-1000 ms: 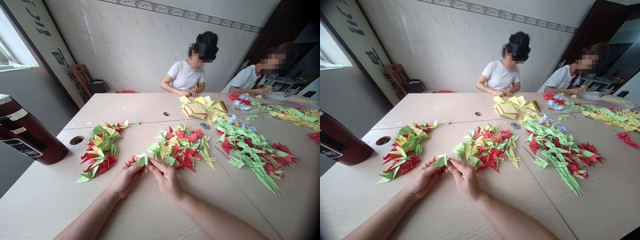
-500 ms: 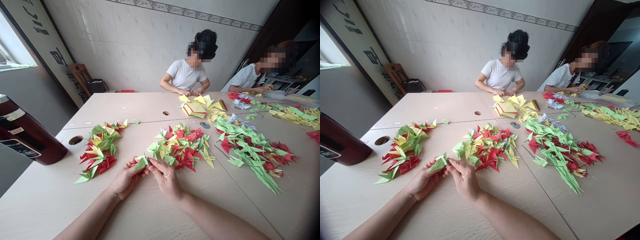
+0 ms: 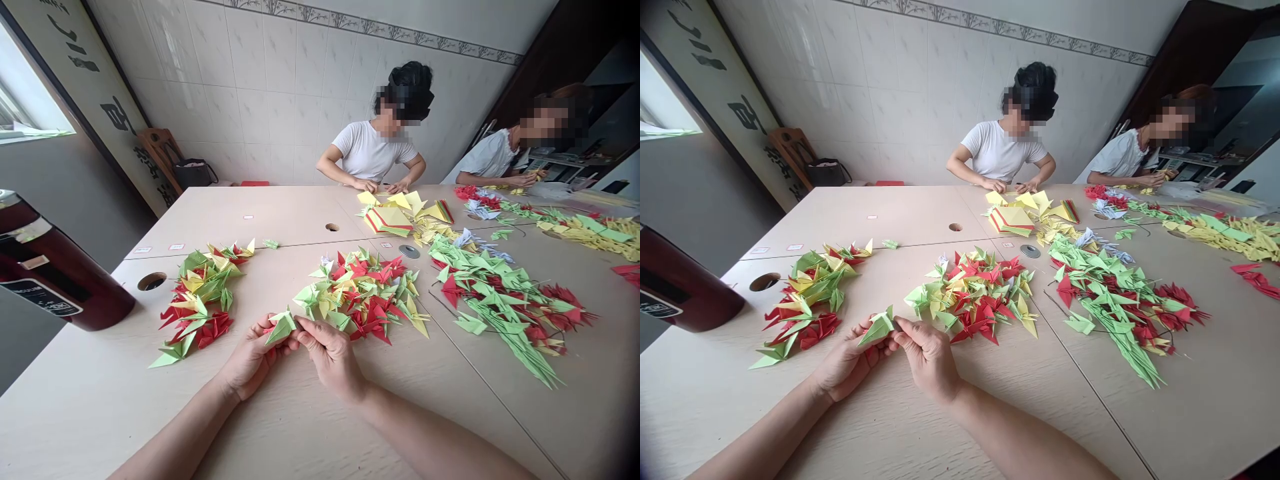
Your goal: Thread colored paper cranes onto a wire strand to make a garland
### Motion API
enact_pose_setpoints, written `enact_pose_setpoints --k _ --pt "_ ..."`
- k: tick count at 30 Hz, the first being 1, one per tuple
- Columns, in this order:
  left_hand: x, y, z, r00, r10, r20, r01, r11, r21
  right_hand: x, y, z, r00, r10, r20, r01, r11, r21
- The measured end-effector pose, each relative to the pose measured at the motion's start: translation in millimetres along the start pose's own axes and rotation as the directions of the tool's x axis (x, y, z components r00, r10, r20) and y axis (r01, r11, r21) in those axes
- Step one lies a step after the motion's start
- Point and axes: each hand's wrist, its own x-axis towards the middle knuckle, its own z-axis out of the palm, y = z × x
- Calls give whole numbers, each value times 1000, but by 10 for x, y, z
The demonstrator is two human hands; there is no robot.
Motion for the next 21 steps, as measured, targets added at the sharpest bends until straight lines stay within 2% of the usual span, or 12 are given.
enact_pose_setpoints --k 7,10,12,16,18,21 --pt "-2 16 34 1000 5 -13 -5 1000 -17 2 19 -12 1000 18 11 -17 1000 -8" --pt "5 -2 13 998 24 -61 -25 999 -29 -25 80 -19 999 50 -5 -50 998 -28" --pt "14 -10 -9 991 80 -110 -81 997 -5 -44 123 -22 997 67 -28 -69 996 -62" --pt "28 14 -20 934 277 -227 -212 939 270 -66 175 -24 996 71 -47 -76 989 -129" --pt "27 34 1 903 345 -255 -224 886 405 -67 179 -24 996 76 -52 -82 986 -144" --pt "17 49 43 885 393 -249 -222 828 515 -60 170 -35 997 47 -67 -58 984 -170"
